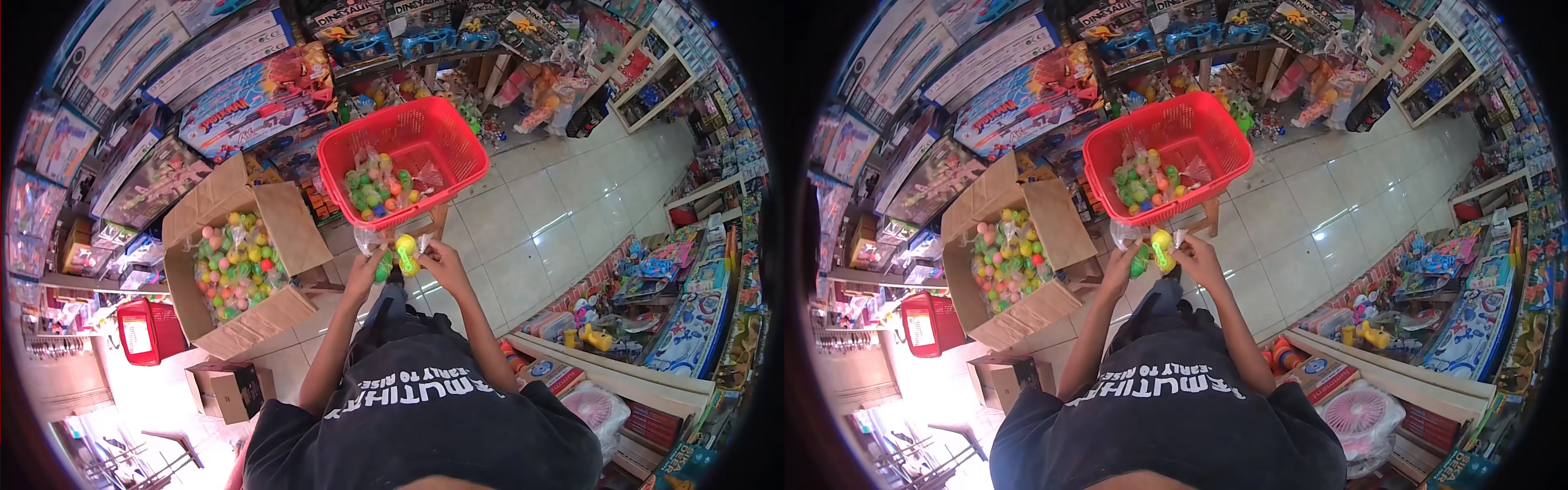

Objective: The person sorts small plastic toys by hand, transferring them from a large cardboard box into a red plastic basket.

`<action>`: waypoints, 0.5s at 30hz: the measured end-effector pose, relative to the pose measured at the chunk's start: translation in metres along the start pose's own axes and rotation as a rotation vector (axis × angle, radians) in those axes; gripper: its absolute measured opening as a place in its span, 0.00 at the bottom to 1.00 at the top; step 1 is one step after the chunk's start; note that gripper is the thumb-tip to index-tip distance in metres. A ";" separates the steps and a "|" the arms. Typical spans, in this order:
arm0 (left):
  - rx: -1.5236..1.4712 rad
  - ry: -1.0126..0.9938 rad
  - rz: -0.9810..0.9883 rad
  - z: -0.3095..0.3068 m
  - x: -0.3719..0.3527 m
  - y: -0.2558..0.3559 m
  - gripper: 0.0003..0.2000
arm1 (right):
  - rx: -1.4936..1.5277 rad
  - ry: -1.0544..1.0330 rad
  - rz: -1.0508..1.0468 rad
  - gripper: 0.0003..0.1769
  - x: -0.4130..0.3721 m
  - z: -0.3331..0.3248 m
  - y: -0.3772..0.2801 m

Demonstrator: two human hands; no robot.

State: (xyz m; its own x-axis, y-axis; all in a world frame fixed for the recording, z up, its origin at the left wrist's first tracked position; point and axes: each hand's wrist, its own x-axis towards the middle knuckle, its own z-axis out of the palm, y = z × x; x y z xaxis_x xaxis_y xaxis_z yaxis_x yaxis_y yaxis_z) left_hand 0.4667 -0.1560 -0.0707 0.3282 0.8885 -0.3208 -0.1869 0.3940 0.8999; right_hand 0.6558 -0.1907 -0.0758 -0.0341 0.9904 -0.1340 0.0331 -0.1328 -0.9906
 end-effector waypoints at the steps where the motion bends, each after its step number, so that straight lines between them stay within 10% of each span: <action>1: -0.007 -0.011 0.007 -0.001 0.009 0.004 0.15 | 0.003 0.002 0.004 0.11 0.006 -0.003 -0.001; 15: 0.086 0.169 0.115 -0.024 0.196 0.025 0.16 | 0.010 0.023 -0.039 0.07 0.203 -0.087 -0.016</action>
State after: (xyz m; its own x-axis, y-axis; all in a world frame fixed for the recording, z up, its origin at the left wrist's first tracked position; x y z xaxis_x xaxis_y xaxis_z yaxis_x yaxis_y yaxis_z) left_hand 0.5047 0.0335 -0.1183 0.1480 0.9561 -0.2528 -0.1320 0.2724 0.9531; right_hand 0.7348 0.0155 -0.0842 -0.0125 0.9955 -0.0942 0.0217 -0.0939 -0.9953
